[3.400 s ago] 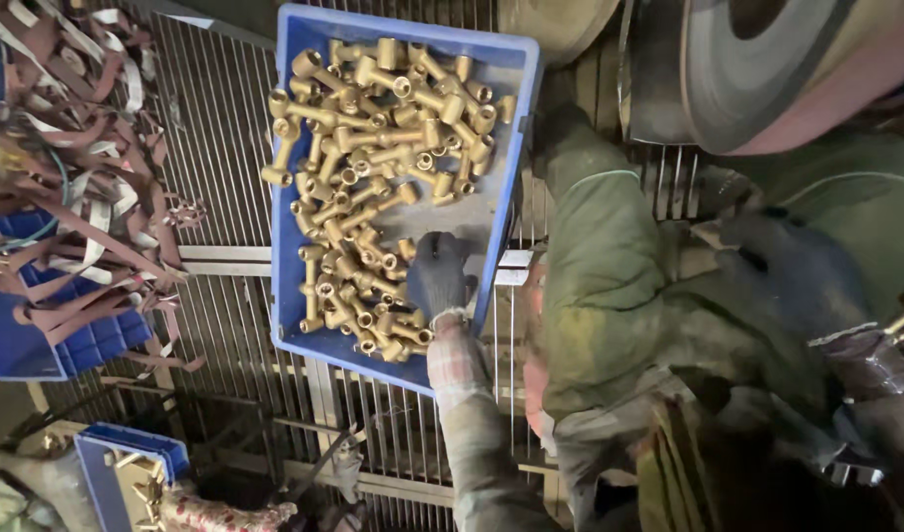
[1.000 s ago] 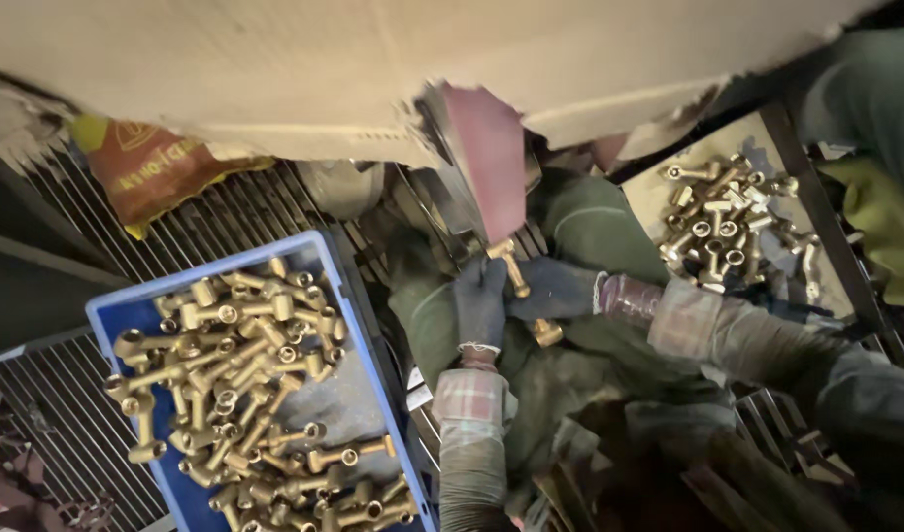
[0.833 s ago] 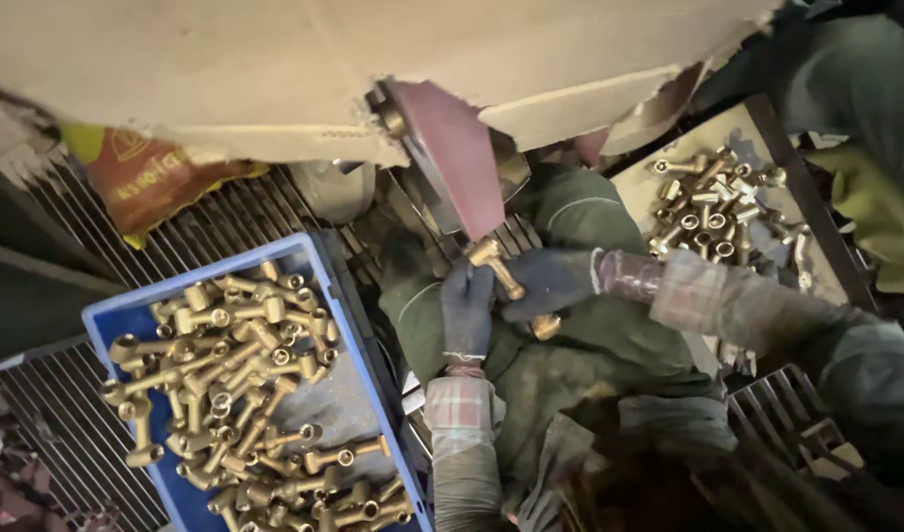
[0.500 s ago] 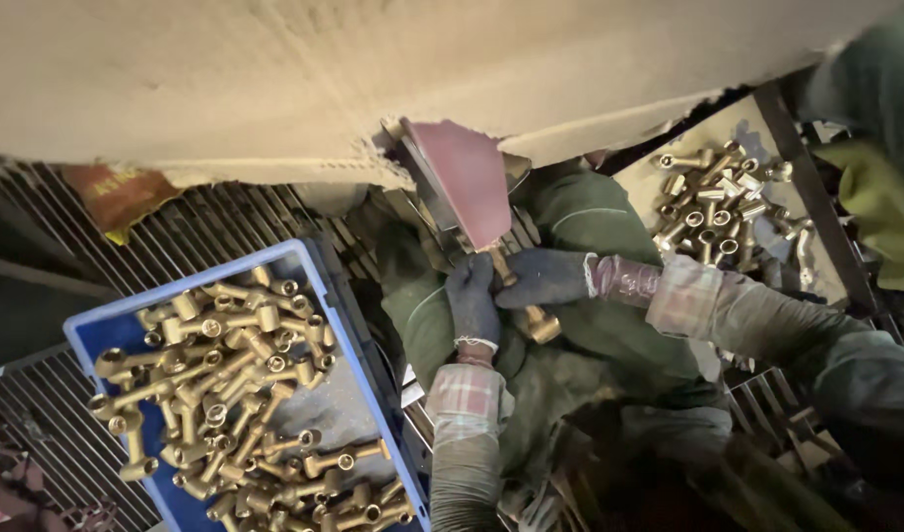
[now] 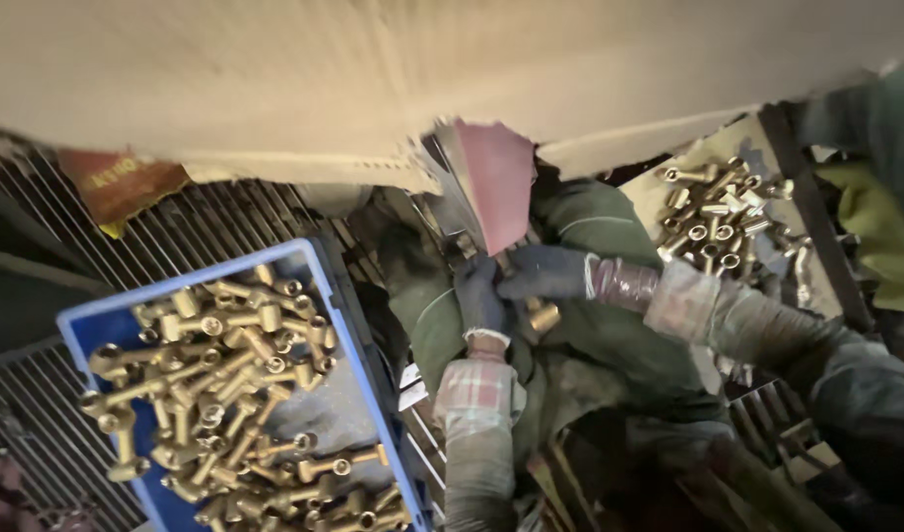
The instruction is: The person repeatedly picks up brass-colored metal parts from a blue bin and presses them against a rotating grinding wheel to smooth or shape them. After grinding, the person places the parts into a separate pile on a metal tray to the right.
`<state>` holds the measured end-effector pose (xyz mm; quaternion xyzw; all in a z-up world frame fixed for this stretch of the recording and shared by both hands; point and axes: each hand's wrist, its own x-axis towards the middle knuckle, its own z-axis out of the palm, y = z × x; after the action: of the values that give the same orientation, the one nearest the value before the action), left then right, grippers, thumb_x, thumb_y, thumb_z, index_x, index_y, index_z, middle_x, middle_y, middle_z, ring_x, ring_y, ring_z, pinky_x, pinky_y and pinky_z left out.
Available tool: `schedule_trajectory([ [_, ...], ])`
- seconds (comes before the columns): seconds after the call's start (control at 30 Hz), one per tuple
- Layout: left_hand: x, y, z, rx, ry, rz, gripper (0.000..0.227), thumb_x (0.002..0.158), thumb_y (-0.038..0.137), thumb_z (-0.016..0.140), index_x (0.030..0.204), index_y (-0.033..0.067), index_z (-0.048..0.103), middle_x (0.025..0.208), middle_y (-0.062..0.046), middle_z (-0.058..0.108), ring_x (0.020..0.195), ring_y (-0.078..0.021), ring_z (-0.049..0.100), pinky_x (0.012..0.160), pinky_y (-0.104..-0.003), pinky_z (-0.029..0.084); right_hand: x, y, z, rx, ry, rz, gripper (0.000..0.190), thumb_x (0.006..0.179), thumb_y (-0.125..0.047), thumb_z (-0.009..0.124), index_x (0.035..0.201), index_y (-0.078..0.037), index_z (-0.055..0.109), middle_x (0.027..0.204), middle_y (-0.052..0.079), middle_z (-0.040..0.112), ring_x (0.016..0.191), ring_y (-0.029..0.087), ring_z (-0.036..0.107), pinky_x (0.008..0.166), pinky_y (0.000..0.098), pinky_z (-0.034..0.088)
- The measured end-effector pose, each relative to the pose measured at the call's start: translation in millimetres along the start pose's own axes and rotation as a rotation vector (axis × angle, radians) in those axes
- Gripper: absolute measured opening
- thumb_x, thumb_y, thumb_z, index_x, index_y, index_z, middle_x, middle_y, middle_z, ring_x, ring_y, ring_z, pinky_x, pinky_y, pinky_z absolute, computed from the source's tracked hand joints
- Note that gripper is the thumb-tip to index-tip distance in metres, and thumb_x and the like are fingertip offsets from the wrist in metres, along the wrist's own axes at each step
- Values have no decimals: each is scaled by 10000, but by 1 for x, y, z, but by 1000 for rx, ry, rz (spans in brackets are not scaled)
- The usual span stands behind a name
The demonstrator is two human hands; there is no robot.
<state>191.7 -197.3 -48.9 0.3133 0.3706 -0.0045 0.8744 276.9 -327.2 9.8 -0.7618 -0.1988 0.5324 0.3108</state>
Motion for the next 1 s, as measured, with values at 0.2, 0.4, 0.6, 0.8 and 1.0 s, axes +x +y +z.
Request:
schedule_trajectory([
  [0.2, -44, 19, 1, 588, -76, 367, 172, 978, 117, 601, 991, -38, 676, 845, -3, 652, 777, -110, 550, 694, -323, 478, -32, -15, 21, -163, 143, -242, 251, 728, -300, 711, 808, -64, 679, 738, 128, 722, 696, 313, 732, 624, 422, 569],
  [0.4, -50, 40, 9, 922, -38, 576, 207, 972, 149, 646, 923, -50, 616, 742, -9, 543, 695, -111, 505, 641, -326, 457, -29, -29, 12, -234, 198, -344, 304, 741, -308, 718, 906, -60, 660, 733, 157, 703, 679, 364, 678, 603, 463, 536],
  [0.6, -47, 40, 10, 575, -105, 259, 215, 963, 190, 610, 965, -12, 685, 750, 50, 583, 692, -75, 492, 621, -297, 425, -35, -36, 2, -113, 37, -299, 292, 818, -320, 684, 820, -32, 638, 691, 155, 674, 631, 317, 681, 603, 416, 529],
  [0.8, -25, 21, 4, 365, -35, 136, 254, 996, 164, 634, 811, -4, 589, 736, 36, 518, 696, -91, 445, 615, -291, 374, -16, -25, -8, -138, -6, -265, 288, 891, -294, 669, 847, -9, 660, 777, 150, 707, 728, 273, 692, 676, 393, 524],
  [1.0, 3, -2, -9, 325, -48, 96, 260, 988, 142, 555, 752, 37, 577, 703, 25, 544, 664, -87, 466, 594, -299, 400, 8, 8, -15, -99, 73, -709, 329, 1030, -305, 580, 1198, -61, 725, 1112, 141, 741, 984, 282, 693, 833, 388, 530],
])
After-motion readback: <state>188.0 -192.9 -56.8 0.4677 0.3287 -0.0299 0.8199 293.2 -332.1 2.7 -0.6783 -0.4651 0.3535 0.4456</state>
